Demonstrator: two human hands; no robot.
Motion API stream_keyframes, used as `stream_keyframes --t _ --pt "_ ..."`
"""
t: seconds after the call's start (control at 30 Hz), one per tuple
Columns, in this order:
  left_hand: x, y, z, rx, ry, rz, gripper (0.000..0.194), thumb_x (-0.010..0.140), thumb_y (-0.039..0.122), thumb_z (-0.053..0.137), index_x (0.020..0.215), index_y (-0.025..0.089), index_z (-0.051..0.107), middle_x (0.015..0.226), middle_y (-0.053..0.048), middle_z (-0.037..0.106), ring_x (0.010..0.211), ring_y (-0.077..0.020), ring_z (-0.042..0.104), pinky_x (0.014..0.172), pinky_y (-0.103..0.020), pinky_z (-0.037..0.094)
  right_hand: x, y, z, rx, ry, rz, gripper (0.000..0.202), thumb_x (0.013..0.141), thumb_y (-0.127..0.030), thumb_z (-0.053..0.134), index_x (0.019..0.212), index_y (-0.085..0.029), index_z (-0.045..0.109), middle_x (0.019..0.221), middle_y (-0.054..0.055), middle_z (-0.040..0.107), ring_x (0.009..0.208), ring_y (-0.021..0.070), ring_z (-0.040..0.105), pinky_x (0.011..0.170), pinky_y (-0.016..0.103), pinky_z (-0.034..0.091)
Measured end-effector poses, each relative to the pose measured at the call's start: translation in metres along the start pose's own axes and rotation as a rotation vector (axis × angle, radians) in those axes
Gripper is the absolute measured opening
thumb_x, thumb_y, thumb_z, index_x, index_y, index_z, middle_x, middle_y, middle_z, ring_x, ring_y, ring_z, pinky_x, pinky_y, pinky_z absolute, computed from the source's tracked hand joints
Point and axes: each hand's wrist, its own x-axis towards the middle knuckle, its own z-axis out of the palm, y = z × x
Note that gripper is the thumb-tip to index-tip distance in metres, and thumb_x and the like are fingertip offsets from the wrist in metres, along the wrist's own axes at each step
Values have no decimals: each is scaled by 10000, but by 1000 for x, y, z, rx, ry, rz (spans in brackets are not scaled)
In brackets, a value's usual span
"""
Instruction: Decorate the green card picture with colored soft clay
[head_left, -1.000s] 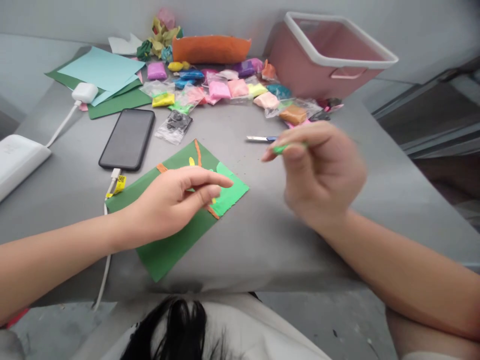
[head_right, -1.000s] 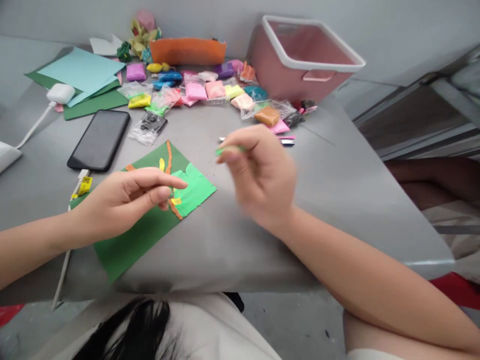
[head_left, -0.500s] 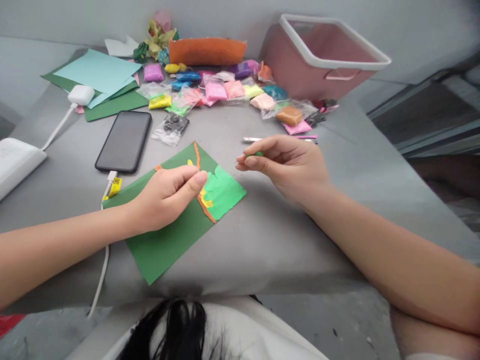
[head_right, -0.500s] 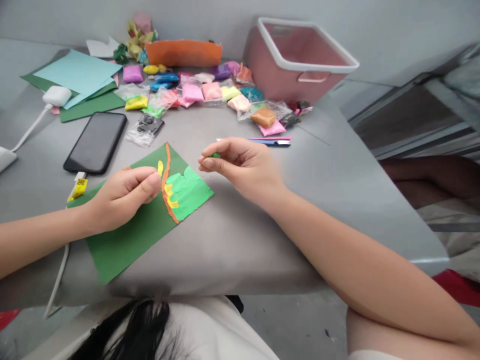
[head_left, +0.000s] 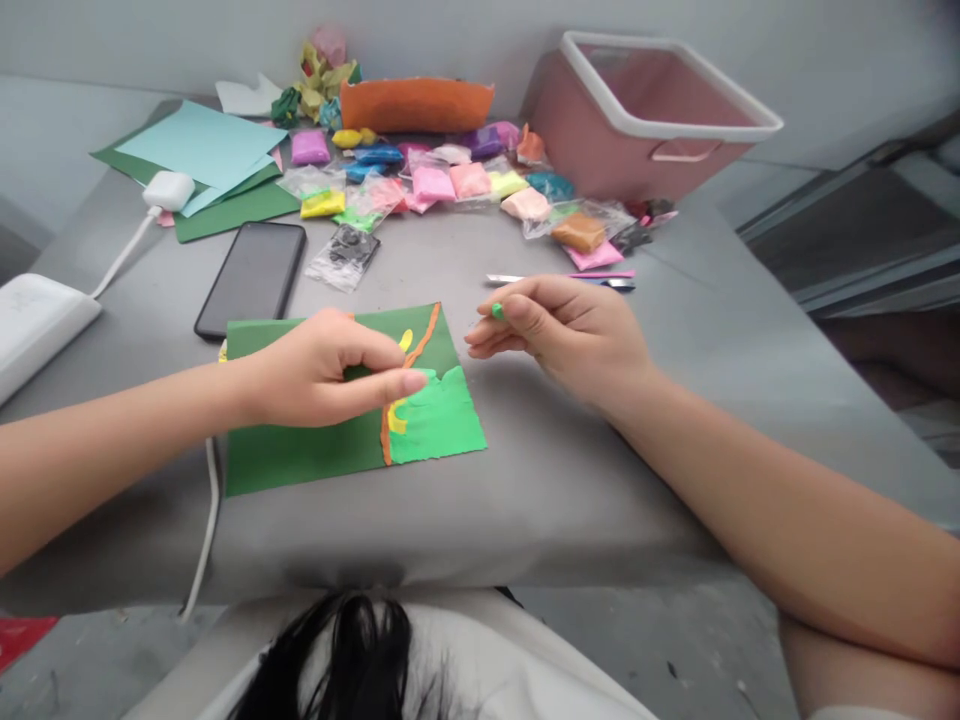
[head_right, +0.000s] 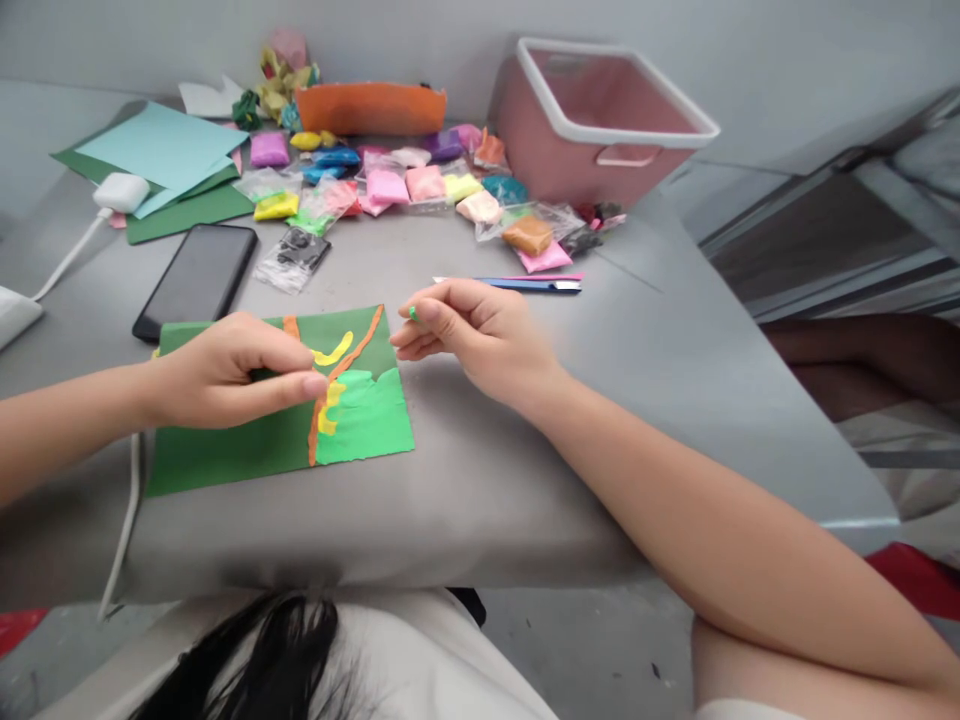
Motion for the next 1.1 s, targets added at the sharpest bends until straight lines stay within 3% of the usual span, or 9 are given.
stream_keyframes --t 0.1,0.17,0.27,0.37,0.43,0.6,0.73,0.87,1.1 --pt "-3 10 7 90 213 -133 282 976 402 518 762 219 512 622 39 457 544 -114 361 560 -282 305 0 1 1 -52 26 -64 238 737 -387 885 792 -243 704 767 -3 758 712 175 735 723 353 661" --pt "-6 12 11 79 241 -212 220 965 421 556 885 217 564 718 24 576 579 -115 446 562 -266 351 1 1 1 -49 30 -96 236 722 -351 897 816 -255 703 839 -4 772 778 182 741 782 371 660" --pt "-9 8 15 -21 272 -251 259 898 457 677 932 207 617 855 -10 667 739 -147 590 630 -254 460 1 1 2 14 4 -56 254 818 -468 804 948 -262 733 951 25 795 832 192 762 823 401 666" --pt "-9 5 16 -144 316 -230 226 870 399 730 962 198 680 963 -29 718 905 -176 668 763 -258 544 0 0 2 9 -23 18 305 833 -543 762 888 -243 753 817 38 787 722 199 759 709 386 672" --pt "-8 4 16 -167 344 -199 161 900 317 696 1004 194 707 1012 -29 738 892 -155 684 797 -250 562 0 0 3 -44 -23 13 246 764 -458 848 805 -238 747 746 20 760 679 182 736 676 352 656" --pt "-9 1 19 -201 386 -159 206 1014 256 502 1118 170 658 905 -15 709 652 -83 612 646 -209 539 -1 -3 5 -101 15 -90 265 629 -268 929 813 -253 738 780 -25 718 736 145 684 688 291 600" --pt "-14 -4 26 -172 486 -104 230 1057 285 413 1062 188 622 719 36 536 604 -79 513 587 -206 453 -4 -8 6 -280 8 -54 269 679 -478 884 672 -236 767 608 1 688 554 132 588 485 272 478" --pt "-15 -10 30 -161 391 -167 218 1048 291 418 1041 189 612 663 45 488 597 -92 478 570 -219 408 -5 -8 5 -363 -9 -3 503 706 -650 802 465 -224 685 433 14 590 435 125 518 402 278 387" --pt "-12 -14 26 -263 341 -256 232 1031 326 427 1042 187 612 626 56 431 560 -103 420 538 -235 374 -3 0 7 -281 -6 -135 250 740 -471 843 828 -241 801 785 27 762 710 172 675 600 293 540"
